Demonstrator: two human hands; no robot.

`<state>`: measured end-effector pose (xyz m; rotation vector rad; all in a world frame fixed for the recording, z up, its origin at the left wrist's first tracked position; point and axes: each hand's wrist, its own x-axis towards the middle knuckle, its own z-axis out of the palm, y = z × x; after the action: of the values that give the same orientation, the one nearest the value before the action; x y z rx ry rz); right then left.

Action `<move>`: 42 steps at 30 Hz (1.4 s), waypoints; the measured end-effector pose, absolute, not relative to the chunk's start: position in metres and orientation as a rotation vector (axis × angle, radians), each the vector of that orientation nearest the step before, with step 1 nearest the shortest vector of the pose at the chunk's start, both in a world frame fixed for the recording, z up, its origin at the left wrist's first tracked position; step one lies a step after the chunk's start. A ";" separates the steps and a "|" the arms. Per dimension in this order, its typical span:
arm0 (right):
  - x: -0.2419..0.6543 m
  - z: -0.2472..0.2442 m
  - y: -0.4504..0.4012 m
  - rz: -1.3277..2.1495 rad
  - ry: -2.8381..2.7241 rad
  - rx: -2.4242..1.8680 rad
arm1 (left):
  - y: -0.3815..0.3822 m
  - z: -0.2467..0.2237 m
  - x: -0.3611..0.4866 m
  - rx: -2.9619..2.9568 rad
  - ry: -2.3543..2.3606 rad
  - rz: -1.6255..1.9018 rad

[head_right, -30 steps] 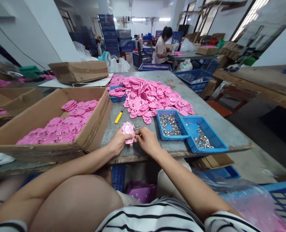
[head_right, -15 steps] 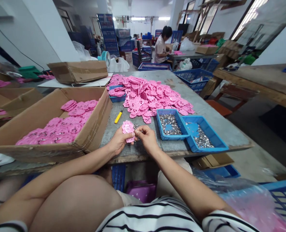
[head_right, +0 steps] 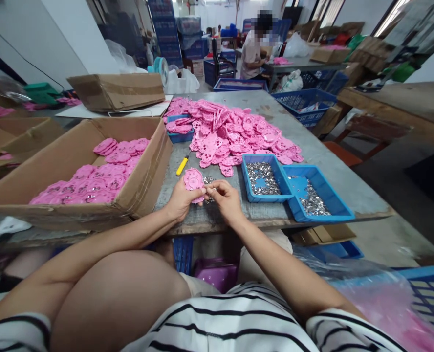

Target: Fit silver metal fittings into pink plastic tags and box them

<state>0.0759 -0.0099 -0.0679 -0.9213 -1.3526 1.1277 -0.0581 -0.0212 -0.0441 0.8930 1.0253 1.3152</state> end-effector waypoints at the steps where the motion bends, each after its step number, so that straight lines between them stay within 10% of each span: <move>1: 0.076 -0.067 -0.011 1.165 -1.324 -0.912 | -0.021 -0.043 -0.058 0.920 1.037 1.329; 18: 0.087 -0.052 -0.003 0.748 -1.742 -0.863 | -0.024 -0.039 -0.058 0.969 1.024 1.306; 42: 0.092 -0.046 -0.004 1.105 -1.631 -0.865 | -0.025 -0.034 -0.063 1.004 0.971 1.183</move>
<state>0.0919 -0.0045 -0.0459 -0.8651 -1.6314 1.1049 -0.0632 -0.0246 -0.0339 1.0040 0.9710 1.1829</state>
